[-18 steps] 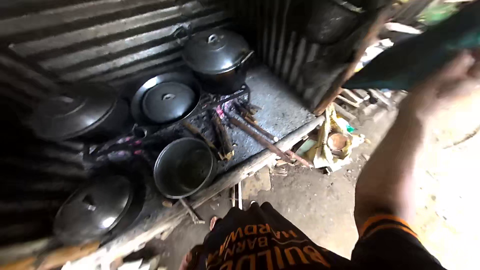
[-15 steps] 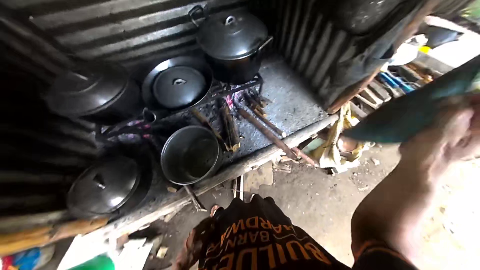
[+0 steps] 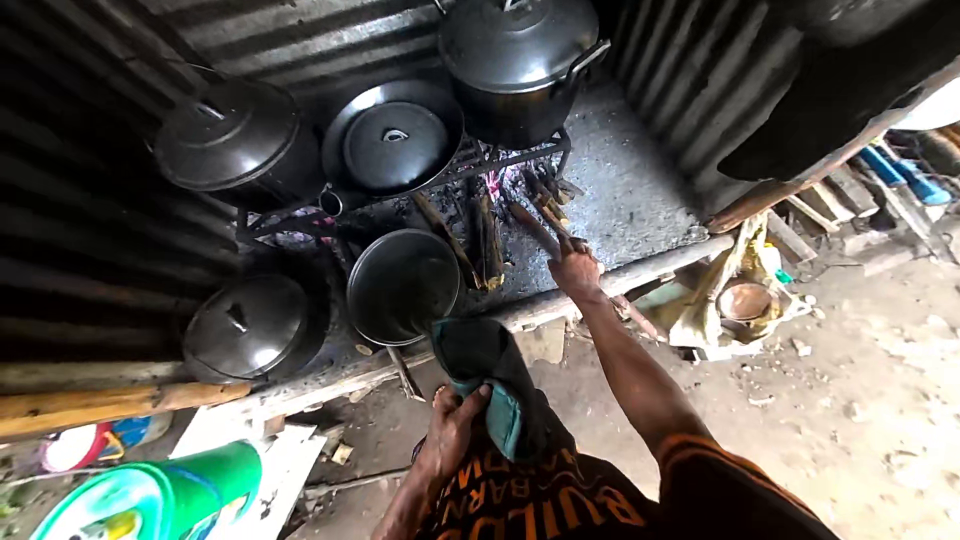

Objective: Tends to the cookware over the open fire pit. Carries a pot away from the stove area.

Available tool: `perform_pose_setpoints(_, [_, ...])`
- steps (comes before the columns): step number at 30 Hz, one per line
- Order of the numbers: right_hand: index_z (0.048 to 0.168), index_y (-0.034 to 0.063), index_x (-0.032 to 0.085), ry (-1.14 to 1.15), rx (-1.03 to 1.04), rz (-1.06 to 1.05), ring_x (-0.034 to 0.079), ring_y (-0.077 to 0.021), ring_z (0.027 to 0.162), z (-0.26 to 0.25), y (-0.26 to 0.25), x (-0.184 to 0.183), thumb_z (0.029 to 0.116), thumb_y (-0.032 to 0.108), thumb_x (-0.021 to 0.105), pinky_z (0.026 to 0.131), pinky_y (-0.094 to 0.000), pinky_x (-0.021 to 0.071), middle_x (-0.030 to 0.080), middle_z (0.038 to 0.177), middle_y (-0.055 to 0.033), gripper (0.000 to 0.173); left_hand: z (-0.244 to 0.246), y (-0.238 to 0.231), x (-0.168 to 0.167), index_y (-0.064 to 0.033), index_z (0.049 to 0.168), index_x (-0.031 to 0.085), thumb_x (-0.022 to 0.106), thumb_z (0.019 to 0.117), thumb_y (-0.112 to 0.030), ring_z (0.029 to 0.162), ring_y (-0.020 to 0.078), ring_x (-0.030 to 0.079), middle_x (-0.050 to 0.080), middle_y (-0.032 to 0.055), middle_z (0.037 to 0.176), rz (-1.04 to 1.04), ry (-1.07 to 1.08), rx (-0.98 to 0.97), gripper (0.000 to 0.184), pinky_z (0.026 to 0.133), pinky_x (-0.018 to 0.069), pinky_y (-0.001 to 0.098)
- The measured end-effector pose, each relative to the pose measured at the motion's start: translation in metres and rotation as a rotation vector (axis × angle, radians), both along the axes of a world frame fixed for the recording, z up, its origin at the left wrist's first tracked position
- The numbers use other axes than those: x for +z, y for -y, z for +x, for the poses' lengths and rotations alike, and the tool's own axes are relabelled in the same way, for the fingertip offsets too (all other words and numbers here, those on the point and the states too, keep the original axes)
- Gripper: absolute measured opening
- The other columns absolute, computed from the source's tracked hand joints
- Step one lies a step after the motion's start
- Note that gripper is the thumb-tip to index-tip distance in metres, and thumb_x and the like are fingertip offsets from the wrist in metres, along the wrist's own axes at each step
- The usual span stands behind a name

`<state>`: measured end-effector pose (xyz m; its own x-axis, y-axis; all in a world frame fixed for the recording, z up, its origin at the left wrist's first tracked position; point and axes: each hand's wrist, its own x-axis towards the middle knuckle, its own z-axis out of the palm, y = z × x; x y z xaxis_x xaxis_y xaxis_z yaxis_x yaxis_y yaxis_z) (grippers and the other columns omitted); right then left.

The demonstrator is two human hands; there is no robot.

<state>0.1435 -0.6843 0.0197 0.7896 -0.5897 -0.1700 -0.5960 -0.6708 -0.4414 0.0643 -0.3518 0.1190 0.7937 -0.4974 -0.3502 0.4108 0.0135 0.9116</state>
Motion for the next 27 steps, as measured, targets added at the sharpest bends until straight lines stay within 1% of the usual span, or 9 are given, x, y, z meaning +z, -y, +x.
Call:
perform_pose_setpoints(2, [0.151, 0.0199, 0.051, -0.167, 0.019, -0.059, 0.050, -0.0492, 0.132, 0.018, 0.010, -0.036, 0.0950, 0.028, 0.066, 0.101, -0.0693, 0.0428, 0.055, 0.143, -0.0262, 0.059, 0.000, -0.004, 0.004, -0.0017, 0.109, 0.066, 0.050, 0.0981, -0.003, 0.082, 0.0139, 0.074, 0.076, 0.0061, 0.091, -0.032, -0.011, 0.049, 0.019, 0.081, 0.0628, 0.0336])
perform_pose_setpoints(6, [0.146, 0.0274, 0.057, -0.166, 0.015, -0.150, 0.058, -0.0453, 0.126, 0.030, 0.013, -0.054, 0.1005, 0.016, 0.056, 0.101, -0.0638, 0.0460, 0.063, 0.133, -0.0234, 0.047, 0.000, -0.014, 0.006, -0.0044, 0.108, 0.067, 0.049, 0.0975, -0.003, 0.081, 0.0138, 0.074, 0.076, 0.0060, 0.089, -0.052, -0.030, 0.152, 0.020, 0.079, 0.0631, 0.0331])
perform_pose_setpoints(11, [0.147, 0.0247, 0.057, -0.114, -0.048, -0.144, 0.058, -0.0482, 0.124, 0.055, 0.027, -0.054, 0.0977, 0.017, 0.062, 0.093, -0.0672, 0.0480, 0.062, 0.133, -0.0262, 0.050, 0.003, -0.015, 0.005, -0.0045, 0.108, 0.067, 0.048, 0.0982, -0.003, 0.081, 0.0148, 0.075, 0.077, 0.0069, 0.090, -0.076, -0.074, 0.157, 0.021, 0.079, 0.0632, 0.0339])
perform_pose_setpoints(16, [0.141, 0.0176, 0.061, -0.132, -0.085, -0.123, 0.056, -0.0478, 0.127, 0.061, 0.023, -0.049, 0.0973, 0.027, 0.064, 0.096, -0.0677, 0.0458, 0.061, 0.135, -0.0257, 0.045, 0.008, -0.019, 0.003, -0.0043, 0.112, 0.065, 0.050, 0.0987, -0.005, 0.083, 0.0150, 0.075, 0.077, 0.0069, 0.092, -0.067, -0.084, 0.145, 0.020, 0.080, 0.0631, 0.0342])
perform_pose_setpoints(18, [0.152, 0.0091, 0.048, -0.048, -0.062, -0.058, 0.049, -0.0515, 0.133, 0.060, -0.001, -0.036, 0.0973, 0.035, 0.066, 0.104, -0.0687, 0.0397, 0.053, 0.143, -0.0312, 0.064, 0.009, -0.021, 0.002, -0.0031, 0.114, 0.063, 0.051, 0.0989, -0.005, 0.084, 0.0159, 0.075, 0.076, 0.0081, 0.093, -0.066, -0.097, 0.162, 0.020, 0.081, 0.0631, 0.0352])
perform_pose_setpoints(19, [0.155, 0.0059, 0.043, -0.006, -0.039, -0.010, 0.049, -0.0530, 0.133, 0.062, -0.020, -0.029, 0.0983, 0.039, 0.064, 0.105, -0.0691, 0.0405, 0.050, 0.145, -0.0332, 0.069, 0.009, -0.021, 0.001, -0.0025, 0.115, 0.063, 0.051, 0.0992, -0.005, 0.084, 0.0165, 0.075, 0.076, 0.0088, 0.093, -0.062, -0.103, 0.165, 0.020, 0.081, 0.0631, 0.0357])
perform_pose_setpoints(21, [0.158, 0.0081, 0.039, 0.029, -0.003, 0.105, 0.054, -0.0489, 0.130, 0.075, -0.059, -0.025, 0.0973, 0.044, 0.063, 0.101, -0.0656, 0.0478, 0.049, 0.149, -0.0289, 0.075, 0.010, -0.019, 0.000, -0.0014, 0.114, 0.063, 0.051, 0.0990, -0.006, 0.084, 0.0164, 0.075, 0.076, 0.0088, 0.093, -0.035, -0.105, 0.153, 0.020, 0.081, 0.0630, 0.0358])
perform_pose_setpoints(24, [0.160, 0.0123, 0.034, -0.017, 0.013, 0.231, 0.054, -0.0485, 0.130, 0.105, -0.089, -0.028, 0.0967, 0.054, 0.063, 0.099, -0.0662, 0.0485, 0.048, 0.149, -0.0276, 0.081, 0.011, -0.016, 0.006, -0.0023, 0.112, 0.064, 0.050, 0.0979, -0.005, 0.083, 0.0141, 0.074, 0.076, 0.0058, 0.091, 0.011, -0.102, 0.143, 0.020, 0.080, 0.0632, 0.0340])
perform_pose_setpoints(27, [0.162, 0.0177, 0.029, -0.101, -0.012, 0.233, 0.056, -0.0495, 0.126, 0.131, -0.089, -0.036, 0.0932, 0.043, 0.071, 0.092, -0.0664, 0.0515, 0.049, 0.146, -0.0294, 0.084, 0.011, -0.020, 0.003, -0.0038, 0.112, 0.065, 0.051, 0.0976, -0.005, 0.082, 0.0152, 0.075, 0.077, 0.0069, 0.091, -0.049, -0.104, 0.164, 0.019, 0.080, 0.0633, 0.0350])
